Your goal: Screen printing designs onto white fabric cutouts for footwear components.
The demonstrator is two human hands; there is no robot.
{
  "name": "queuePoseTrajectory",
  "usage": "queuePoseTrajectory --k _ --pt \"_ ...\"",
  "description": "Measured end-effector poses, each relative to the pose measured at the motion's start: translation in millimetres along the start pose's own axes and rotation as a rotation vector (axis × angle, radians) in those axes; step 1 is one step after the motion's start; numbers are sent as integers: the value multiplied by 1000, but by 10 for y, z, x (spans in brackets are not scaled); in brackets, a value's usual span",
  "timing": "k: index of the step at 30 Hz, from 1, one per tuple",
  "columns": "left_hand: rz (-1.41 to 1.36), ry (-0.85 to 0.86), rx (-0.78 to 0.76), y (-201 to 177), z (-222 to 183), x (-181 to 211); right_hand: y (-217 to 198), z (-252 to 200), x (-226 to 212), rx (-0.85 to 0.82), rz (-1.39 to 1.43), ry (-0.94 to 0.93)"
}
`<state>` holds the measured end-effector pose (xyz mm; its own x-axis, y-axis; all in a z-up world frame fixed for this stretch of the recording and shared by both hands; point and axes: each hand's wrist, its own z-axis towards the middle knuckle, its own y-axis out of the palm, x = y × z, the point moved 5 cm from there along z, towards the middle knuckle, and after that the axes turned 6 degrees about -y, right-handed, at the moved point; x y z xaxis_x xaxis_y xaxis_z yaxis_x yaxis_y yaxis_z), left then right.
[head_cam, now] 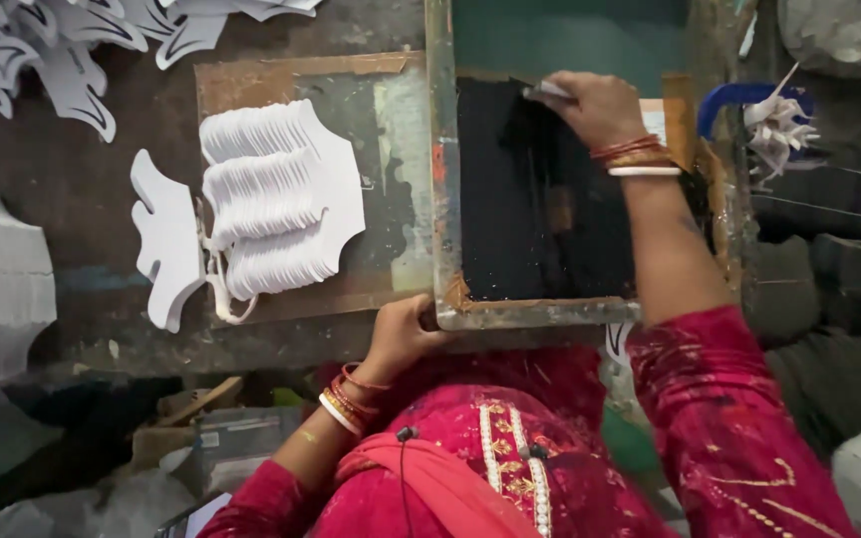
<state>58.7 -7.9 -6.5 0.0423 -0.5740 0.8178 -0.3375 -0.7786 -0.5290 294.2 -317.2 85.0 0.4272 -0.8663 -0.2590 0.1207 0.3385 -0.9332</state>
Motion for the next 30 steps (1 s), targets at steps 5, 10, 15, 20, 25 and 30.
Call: queuePoseTrajectory --k 5,10,15,20,25,30 --pt "-45 -31 -3 5 9 -27 -100 -911 -366 -143 156 61" --pt "-61 84 80 -59 -5 58 -281 -1756 -1142 -186 139 135" --pt "46 41 33 -65 -5 134 -356 -1412 -1651 11 273 -147" --pt "312 -12 73 111 -17 -15 31 -170 -1146 -88 -52 -94" --pt "428 -22 58 100 16 -25 424 368 -608 -41 57 -210" --pt "419 -49 7 106 100 -50 408 -103 -787 -152 142 -81"
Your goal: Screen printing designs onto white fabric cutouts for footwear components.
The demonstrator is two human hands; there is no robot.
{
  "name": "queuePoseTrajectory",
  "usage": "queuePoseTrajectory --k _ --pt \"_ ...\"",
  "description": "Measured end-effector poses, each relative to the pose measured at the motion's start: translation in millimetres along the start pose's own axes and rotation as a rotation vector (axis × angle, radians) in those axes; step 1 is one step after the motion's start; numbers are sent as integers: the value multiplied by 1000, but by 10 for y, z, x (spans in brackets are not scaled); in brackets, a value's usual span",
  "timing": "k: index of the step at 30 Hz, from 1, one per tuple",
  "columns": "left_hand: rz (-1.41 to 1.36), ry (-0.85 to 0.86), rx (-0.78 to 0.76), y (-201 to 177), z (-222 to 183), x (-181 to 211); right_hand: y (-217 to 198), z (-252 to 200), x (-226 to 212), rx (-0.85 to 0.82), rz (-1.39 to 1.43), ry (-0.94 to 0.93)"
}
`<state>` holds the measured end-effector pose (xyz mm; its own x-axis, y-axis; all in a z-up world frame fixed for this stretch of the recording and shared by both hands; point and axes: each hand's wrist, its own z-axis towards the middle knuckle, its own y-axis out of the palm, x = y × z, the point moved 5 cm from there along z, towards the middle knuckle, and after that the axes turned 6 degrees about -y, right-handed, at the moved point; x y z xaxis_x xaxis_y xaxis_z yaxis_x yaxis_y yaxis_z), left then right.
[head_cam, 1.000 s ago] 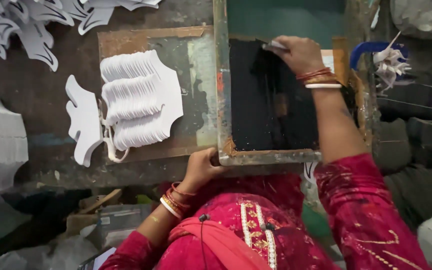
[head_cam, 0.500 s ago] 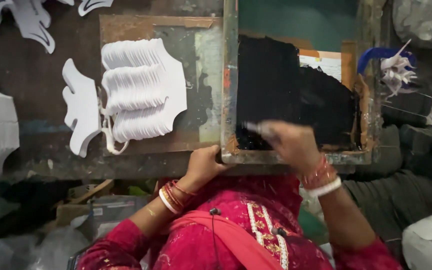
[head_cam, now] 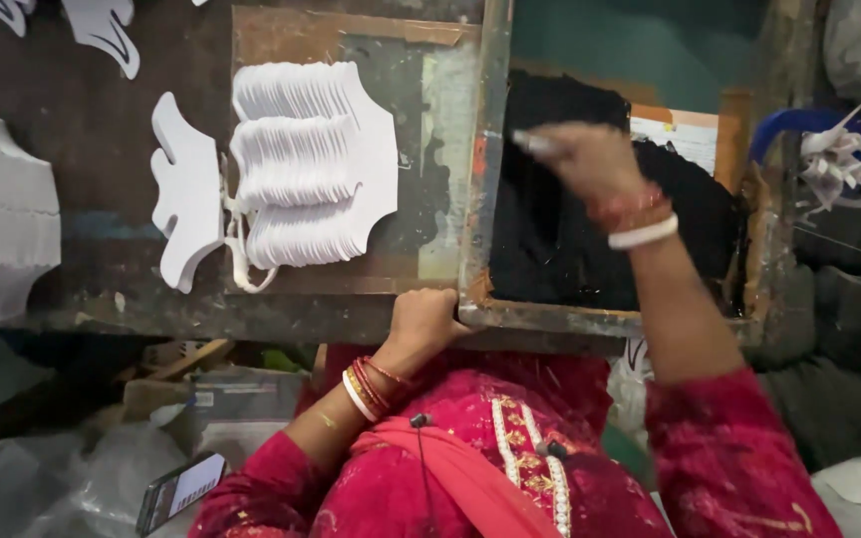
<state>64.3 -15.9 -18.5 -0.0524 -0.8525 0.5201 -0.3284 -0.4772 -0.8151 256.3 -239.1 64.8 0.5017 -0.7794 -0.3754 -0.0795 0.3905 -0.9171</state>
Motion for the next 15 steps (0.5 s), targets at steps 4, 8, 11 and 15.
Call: queuePoseTrajectory --k 4,8,11,15 --pt "9 0 -30 -94 38 41 7 -884 -684 64 114 -57" --pt "60 15 -49 -102 0 66 -4 -1525 -1142 19 20 -27" --pt "-12 -37 -20 -188 -90 108 -95 -1821 -1112 167 210 71" --pt "-517 -80 96 -280 -277 169 -343 -2188 -897 492 321 288"
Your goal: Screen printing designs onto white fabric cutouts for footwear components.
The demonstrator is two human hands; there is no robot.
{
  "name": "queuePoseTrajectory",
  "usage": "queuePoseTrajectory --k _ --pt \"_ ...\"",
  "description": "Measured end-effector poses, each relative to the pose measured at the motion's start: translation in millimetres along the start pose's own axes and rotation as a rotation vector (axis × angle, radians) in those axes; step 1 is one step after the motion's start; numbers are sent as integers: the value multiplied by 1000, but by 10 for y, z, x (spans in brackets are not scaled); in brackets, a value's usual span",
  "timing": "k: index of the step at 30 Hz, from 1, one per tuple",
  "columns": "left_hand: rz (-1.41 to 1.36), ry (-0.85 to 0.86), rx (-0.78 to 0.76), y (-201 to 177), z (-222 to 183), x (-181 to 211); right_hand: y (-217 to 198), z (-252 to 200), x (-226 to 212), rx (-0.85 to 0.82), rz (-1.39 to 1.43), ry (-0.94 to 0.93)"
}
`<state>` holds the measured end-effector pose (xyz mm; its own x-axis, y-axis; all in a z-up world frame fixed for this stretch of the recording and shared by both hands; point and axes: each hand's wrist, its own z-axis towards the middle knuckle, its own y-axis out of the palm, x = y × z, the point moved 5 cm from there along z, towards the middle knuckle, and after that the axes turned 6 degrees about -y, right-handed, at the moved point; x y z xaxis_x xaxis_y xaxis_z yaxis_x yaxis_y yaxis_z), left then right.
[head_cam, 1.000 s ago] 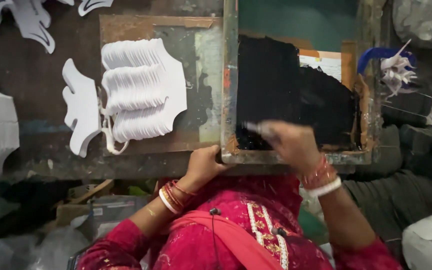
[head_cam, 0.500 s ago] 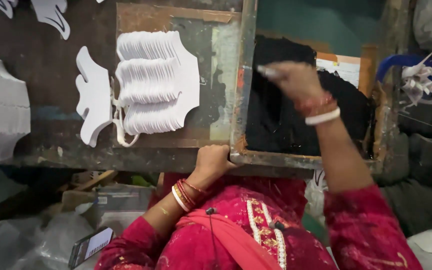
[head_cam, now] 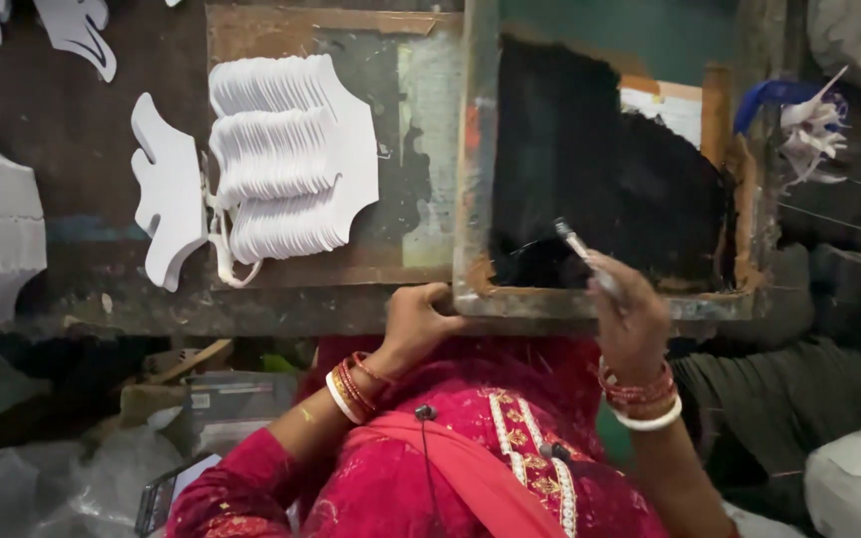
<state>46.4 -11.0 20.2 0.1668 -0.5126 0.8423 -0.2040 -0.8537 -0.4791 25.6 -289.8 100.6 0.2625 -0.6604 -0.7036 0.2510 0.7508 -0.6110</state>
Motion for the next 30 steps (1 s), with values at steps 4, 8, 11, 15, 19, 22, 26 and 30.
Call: queuePoseTrajectory --k 4,8,11,15,19,22,26,30 --pt "-207 90 -179 -143 -115 855 -200 -211 -138 303 -18 -257" --pt "-139 691 -161 108 244 1094 -720 -319 34 683 -374 -530" --pt "293 452 30 363 1180 659 -974 -341 92 762 -721 -545" --pt "337 369 346 413 1894 477 -1261 -686 974 968 -313 -183" --pt "208 306 290 725 2528 197 -1279 -558 560 945 -805 -235" --pt "103 206 114 577 2973 -80 -1234 -567 651 906 -926 -254" --pt "-380 386 501 -820 2923 -56 -1224 -587 831 958 -586 -154" --pt "269 449 747 -1564 1805 308 -1194 -544 803 928 -690 -221"
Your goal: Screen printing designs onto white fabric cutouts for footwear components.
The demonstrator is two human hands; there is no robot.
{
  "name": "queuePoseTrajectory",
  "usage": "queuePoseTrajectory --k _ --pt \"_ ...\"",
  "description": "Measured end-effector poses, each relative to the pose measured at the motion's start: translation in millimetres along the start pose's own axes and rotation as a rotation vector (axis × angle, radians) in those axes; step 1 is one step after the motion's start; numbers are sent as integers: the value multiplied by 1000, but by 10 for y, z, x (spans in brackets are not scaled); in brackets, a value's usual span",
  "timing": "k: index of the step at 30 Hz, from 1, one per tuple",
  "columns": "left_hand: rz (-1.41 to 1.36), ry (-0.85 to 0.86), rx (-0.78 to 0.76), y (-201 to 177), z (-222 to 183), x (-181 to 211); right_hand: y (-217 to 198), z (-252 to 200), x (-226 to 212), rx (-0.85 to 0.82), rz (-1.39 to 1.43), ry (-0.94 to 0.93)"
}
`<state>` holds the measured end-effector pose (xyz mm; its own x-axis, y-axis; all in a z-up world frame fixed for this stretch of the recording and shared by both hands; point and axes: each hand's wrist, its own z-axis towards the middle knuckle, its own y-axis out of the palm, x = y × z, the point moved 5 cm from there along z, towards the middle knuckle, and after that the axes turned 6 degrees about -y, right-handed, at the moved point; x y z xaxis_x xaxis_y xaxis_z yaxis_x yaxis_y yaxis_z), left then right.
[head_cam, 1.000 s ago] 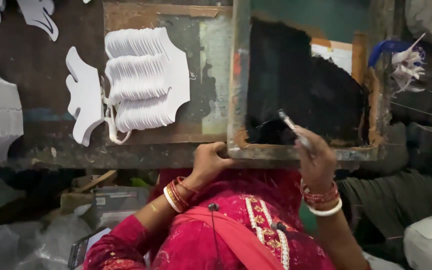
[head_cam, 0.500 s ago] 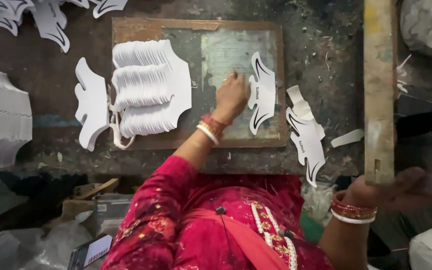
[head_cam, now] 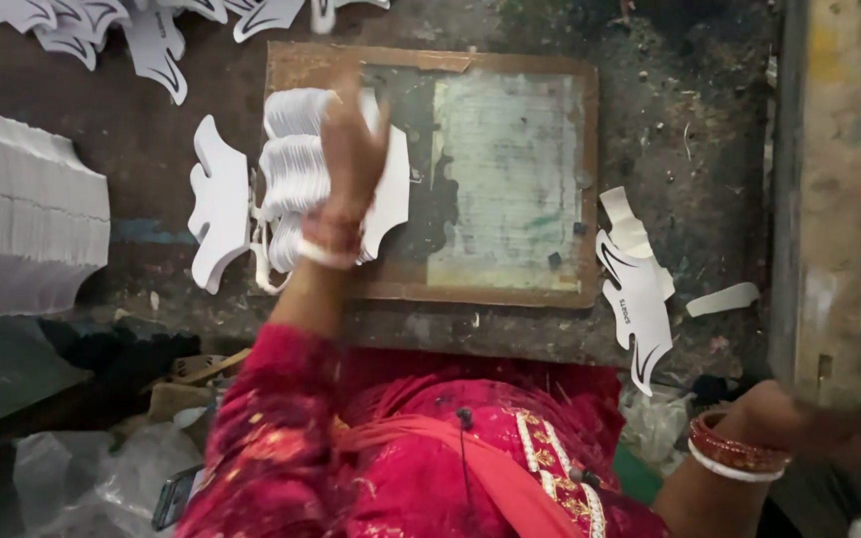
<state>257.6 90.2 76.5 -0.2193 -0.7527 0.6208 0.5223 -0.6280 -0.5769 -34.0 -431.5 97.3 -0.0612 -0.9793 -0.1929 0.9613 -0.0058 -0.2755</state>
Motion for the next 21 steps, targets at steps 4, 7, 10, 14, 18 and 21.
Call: queuePoseTrajectory --k 4,7,10,14,18,21 --pt "678 382 -321 158 -1129 91 131 -9 -109 8 -31 -54" --pt "606 373 -492 285 -1826 546 188 24 -186 13 -74 -123" --pt "65 377 -605 661 -2102 963 104 53 -184 3 -139 -203" --pt "78 481 -644 1513 -1783 1131 -163 105 -118 -28 -261 -330" --pt "-8 385 -564 1991 -1492 1271 -230 155 -150 -21 -367 -458" --pt "30 411 -636 1784 -1536 1460 -162 767 -842 -22 -45 -255"
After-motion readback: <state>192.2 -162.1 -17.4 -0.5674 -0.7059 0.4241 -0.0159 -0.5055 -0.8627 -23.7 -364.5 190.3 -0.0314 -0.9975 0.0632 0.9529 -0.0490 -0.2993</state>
